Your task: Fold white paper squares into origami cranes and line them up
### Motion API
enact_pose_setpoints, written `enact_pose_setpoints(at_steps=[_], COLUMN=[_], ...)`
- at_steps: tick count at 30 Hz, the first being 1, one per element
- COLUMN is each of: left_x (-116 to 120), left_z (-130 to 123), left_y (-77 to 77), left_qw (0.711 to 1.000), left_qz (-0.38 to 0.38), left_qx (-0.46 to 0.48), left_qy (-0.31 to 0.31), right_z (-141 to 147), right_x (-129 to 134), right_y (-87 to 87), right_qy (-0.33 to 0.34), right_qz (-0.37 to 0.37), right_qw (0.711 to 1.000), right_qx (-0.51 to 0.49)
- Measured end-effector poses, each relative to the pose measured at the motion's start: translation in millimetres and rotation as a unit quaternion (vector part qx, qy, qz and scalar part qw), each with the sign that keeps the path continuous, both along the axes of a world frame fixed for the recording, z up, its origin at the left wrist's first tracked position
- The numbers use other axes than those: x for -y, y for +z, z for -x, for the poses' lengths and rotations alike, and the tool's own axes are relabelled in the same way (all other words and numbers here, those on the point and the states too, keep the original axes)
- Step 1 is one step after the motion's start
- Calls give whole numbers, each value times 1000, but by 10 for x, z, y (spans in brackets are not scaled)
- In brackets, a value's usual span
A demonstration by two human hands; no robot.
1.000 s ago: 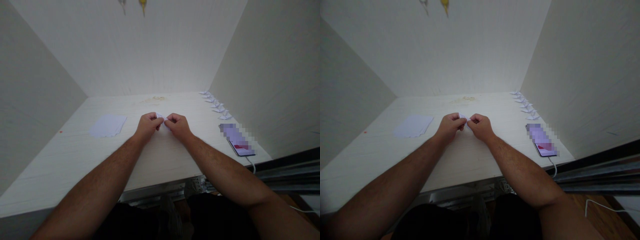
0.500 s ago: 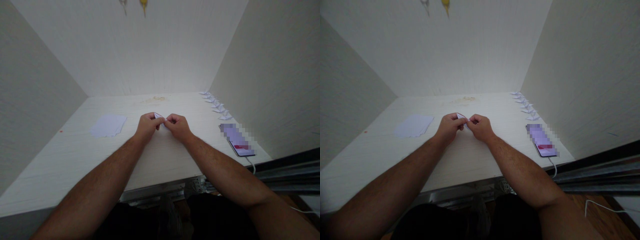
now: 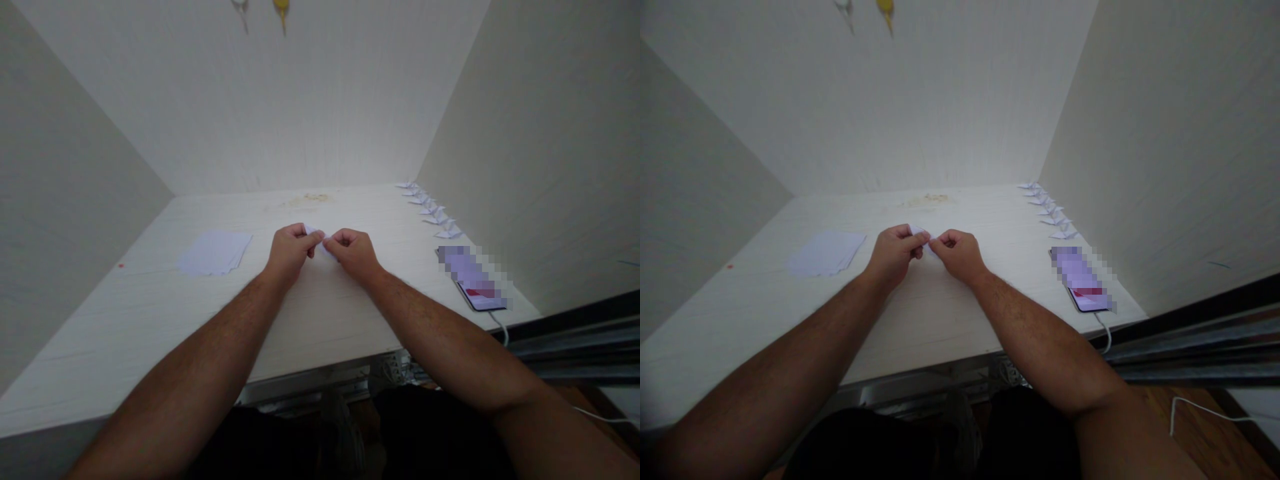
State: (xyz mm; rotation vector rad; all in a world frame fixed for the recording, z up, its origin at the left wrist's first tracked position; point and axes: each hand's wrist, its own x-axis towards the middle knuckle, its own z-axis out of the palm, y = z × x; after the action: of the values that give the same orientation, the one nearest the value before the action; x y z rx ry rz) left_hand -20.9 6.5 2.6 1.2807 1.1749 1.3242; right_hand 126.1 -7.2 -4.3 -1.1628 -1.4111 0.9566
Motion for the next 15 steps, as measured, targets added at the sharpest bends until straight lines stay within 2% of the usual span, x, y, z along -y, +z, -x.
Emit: enact_pose_setpoints(at_steps=[9, 15], left_x=[34, 7], left_z=[-17, -7], left_y=[19, -18], left_qw=[992, 998], left_qz=[58, 26], left_qx=[78, 35], left_qy=[-80, -52], right_z=[-26, -22], right_x=[-40, -28], right_y=[-47, -34], right_qy=[-13, 0], right_qz=[-8, 3], right_qw=[1000, 1000], right_qx=[-6, -7])
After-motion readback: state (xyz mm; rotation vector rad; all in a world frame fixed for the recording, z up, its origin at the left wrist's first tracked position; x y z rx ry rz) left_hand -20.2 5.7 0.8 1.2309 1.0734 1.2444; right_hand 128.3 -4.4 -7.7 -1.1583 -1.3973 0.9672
